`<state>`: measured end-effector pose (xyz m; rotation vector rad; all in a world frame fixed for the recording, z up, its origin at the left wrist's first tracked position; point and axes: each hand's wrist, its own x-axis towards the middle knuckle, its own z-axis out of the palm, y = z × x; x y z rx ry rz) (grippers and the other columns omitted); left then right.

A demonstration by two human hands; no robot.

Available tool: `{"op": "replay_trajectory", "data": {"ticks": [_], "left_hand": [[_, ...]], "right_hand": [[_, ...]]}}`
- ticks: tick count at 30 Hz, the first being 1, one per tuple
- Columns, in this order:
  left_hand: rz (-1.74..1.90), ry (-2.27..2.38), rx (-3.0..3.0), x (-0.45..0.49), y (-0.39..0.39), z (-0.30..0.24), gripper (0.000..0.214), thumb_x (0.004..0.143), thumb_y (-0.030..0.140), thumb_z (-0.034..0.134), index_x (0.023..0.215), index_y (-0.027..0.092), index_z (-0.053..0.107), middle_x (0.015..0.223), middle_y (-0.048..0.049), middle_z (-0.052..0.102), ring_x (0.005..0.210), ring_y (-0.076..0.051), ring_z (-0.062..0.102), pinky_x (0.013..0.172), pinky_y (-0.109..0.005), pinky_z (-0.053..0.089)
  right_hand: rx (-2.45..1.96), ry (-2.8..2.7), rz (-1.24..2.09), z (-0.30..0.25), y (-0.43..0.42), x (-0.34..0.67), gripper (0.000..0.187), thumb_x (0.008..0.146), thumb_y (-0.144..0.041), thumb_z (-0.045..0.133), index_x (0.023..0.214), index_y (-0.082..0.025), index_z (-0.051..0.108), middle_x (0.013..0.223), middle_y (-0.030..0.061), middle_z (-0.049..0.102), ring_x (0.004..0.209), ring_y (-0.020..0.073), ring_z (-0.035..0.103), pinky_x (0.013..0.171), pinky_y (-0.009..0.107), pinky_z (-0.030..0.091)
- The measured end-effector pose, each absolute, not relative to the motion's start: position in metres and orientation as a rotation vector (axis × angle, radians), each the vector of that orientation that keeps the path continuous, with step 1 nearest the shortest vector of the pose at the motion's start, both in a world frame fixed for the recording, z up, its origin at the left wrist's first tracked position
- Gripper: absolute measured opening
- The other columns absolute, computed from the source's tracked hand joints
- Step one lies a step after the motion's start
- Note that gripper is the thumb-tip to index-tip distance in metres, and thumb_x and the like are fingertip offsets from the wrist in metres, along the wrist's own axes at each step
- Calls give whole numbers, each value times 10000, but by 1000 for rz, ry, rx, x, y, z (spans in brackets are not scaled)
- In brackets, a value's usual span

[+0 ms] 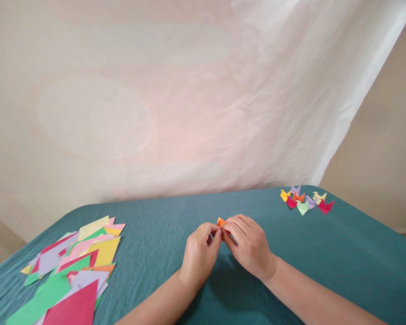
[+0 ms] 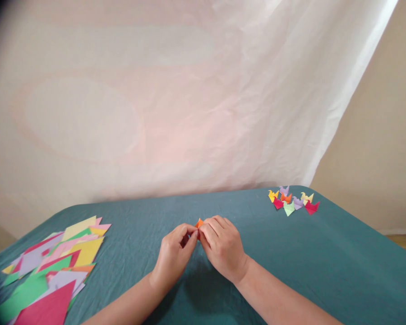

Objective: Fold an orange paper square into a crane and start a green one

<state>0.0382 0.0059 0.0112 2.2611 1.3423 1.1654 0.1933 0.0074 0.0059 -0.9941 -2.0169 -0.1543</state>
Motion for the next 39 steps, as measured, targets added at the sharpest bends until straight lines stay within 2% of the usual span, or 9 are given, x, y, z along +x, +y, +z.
{"op": "replay_trajectory", "data": {"ticks": [3,5,6,12,18,22,28,32,39], "left_hand": [[1217,1278,2264,32,11,17,131,878,194,493,930,207,612,884,-25,629,814,-149,571,732,-260,442],[1237,1210,2277,26,18,20,217,842,163,546,1038,234,607,1078,-47,600,999,-178,547,840,-290,434],[1220,1159,2278,24,21,21,226,825,154,570,1028,239,619,1121,-49,589,1040,-184,536,873,-298,427],[1059,984,2191,18,31,17,85,816,174,591,795,204,668,828,-15,675,796,-146,616,772,-257,471],[1134,1105,2171,18,28,18,134,818,170,559,735,195,660,790,-16,677,793,-154,618,777,-266,461],[1127,1217,2121,16,30,17,149,836,207,532,771,201,666,772,-12,671,737,-149,614,710,-253,468],[1134,1162,2183,17,30,17,165,850,219,528,769,202,671,776,-14,666,768,-147,609,730,-248,458],[1163,1211,2231,18,29,17,180,863,213,511,758,194,655,761,-18,649,765,-147,591,731,-252,442],[1138,1270,2227,19,29,16,207,887,253,475,761,191,627,765,-12,638,745,-143,584,711,-251,437]], "right_hand": [[-953,-1966,-14,6,9,194,93,890,-137,509,863,-187,583,856,57,622,832,195,548,765,343,431],[-905,-1943,111,5,11,195,90,887,-139,515,881,-195,585,856,50,620,834,186,551,763,326,442],[-885,-1927,169,4,12,195,88,886,-143,519,887,-200,586,858,47,620,838,183,552,763,319,446],[-914,-1834,359,1,16,195,49,850,-166,571,842,-207,596,828,33,610,804,175,560,729,298,451],[-1006,-1820,455,3,18,197,75,844,-188,576,806,-208,637,764,9,622,728,152,558,645,261,430],[-1049,-1813,477,2,19,197,86,839,-197,577,795,-205,651,741,2,631,706,147,564,631,253,419],[-1078,-1844,530,2,18,197,86,823,-186,585,763,-196,645,714,-4,630,665,138,557,625,241,416],[-1081,-1906,552,4,17,196,140,861,-198,534,785,-198,652,727,-1,646,669,137,573,624,239,414],[-1134,-1867,489,-3,18,191,74,820,-199,600,794,-209,668,720,-8,666,641,137,582,604,237,409]]}}
